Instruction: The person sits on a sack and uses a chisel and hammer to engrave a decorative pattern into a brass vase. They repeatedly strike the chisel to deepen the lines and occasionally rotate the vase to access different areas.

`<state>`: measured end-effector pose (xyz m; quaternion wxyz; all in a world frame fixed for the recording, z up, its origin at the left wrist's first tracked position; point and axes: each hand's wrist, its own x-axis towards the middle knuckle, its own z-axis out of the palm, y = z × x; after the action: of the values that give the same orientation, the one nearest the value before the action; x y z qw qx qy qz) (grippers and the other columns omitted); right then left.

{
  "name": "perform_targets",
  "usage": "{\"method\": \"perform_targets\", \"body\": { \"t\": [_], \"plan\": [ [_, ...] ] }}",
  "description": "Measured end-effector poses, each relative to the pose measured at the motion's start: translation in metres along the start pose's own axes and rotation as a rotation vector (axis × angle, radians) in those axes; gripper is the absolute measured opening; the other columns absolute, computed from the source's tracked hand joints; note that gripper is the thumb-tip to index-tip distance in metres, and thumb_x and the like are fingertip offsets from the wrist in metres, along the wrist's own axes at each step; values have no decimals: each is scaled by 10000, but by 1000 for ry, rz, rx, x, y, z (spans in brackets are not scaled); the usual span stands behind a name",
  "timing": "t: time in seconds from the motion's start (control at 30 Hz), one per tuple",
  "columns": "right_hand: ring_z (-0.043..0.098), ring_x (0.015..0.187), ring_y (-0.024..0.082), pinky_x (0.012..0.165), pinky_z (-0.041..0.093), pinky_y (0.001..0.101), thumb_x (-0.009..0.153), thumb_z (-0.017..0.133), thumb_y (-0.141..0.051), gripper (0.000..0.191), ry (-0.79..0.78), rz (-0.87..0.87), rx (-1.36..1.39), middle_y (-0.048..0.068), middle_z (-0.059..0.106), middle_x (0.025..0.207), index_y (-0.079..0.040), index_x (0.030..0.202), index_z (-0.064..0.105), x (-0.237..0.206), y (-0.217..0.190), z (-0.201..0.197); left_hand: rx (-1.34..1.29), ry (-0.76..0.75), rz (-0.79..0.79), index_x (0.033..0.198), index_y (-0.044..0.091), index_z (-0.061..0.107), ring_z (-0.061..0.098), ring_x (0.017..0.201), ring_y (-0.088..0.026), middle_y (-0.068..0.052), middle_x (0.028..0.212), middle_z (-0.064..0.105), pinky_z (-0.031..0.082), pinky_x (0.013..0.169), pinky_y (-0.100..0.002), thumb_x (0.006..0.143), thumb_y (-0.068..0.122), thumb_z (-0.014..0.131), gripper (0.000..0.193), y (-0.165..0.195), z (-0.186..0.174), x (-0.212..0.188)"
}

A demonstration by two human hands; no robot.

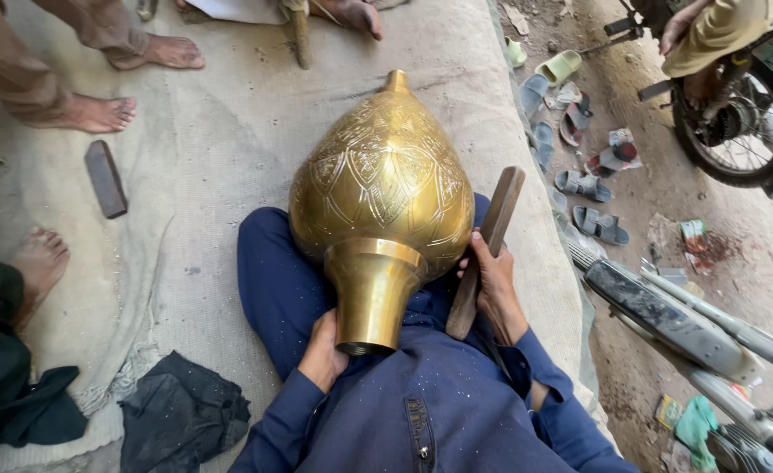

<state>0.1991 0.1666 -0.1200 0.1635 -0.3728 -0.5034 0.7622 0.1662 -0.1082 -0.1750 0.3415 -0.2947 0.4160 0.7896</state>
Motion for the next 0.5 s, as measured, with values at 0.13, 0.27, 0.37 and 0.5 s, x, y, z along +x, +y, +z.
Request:
{"method": "perform_targets", "body": {
  "t": [0.13, 0.27, 0.37, 0.5],
  "plan": [
    [635, 591, 132, 498, 556, 295, 973, 730, -352, 437, -30, -20, -83, 79, 642, 848, 30, 1139, 595, 9, -9, 2, 1, -17, -40, 993, 26, 673, 690, 777, -192, -85, 905, 723, 578, 721, -370, 1011, 194, 532, 220, 0, 2, -2],
    [620, 555, 116, 469, 538, 281, 942, 707, -364, 416, -11, -81, -175, 37, 643, 848, -16, 1139, 593, 12, -14, -1, -10, -50, -8, 1013, 33, 674, 706, 803, -177, -69, 935, 735, 583, 750, -355, 1015, 219, 528, 236, 2, 8, -8],
    [616, 548, 114, 470, 528, 273, 948, 711, -369, 418, -1, -103, -201, 42, 619, 819, -26, 1156, 596, 12, -17, 0, 22, -54, -83, 1022, 31, 678, 690, 786, -183, -74, 924, 733, 571, 742, -364, 1019, 226, 536, 242, 1, 9, -8],
    [609, 531, 119, 445, 505, 279, 937, 722, -367, 423, 8, -136, -272, 59, 637, 801, -31, 1160, 594, 10, -20, 7, 27, -12, -156, 1022, 29, 682, 692, 797, -191, -77, 918, 731, 578, 761, -365, 999, 234, 531, 255, -1, 2, -4]
  ]
}}
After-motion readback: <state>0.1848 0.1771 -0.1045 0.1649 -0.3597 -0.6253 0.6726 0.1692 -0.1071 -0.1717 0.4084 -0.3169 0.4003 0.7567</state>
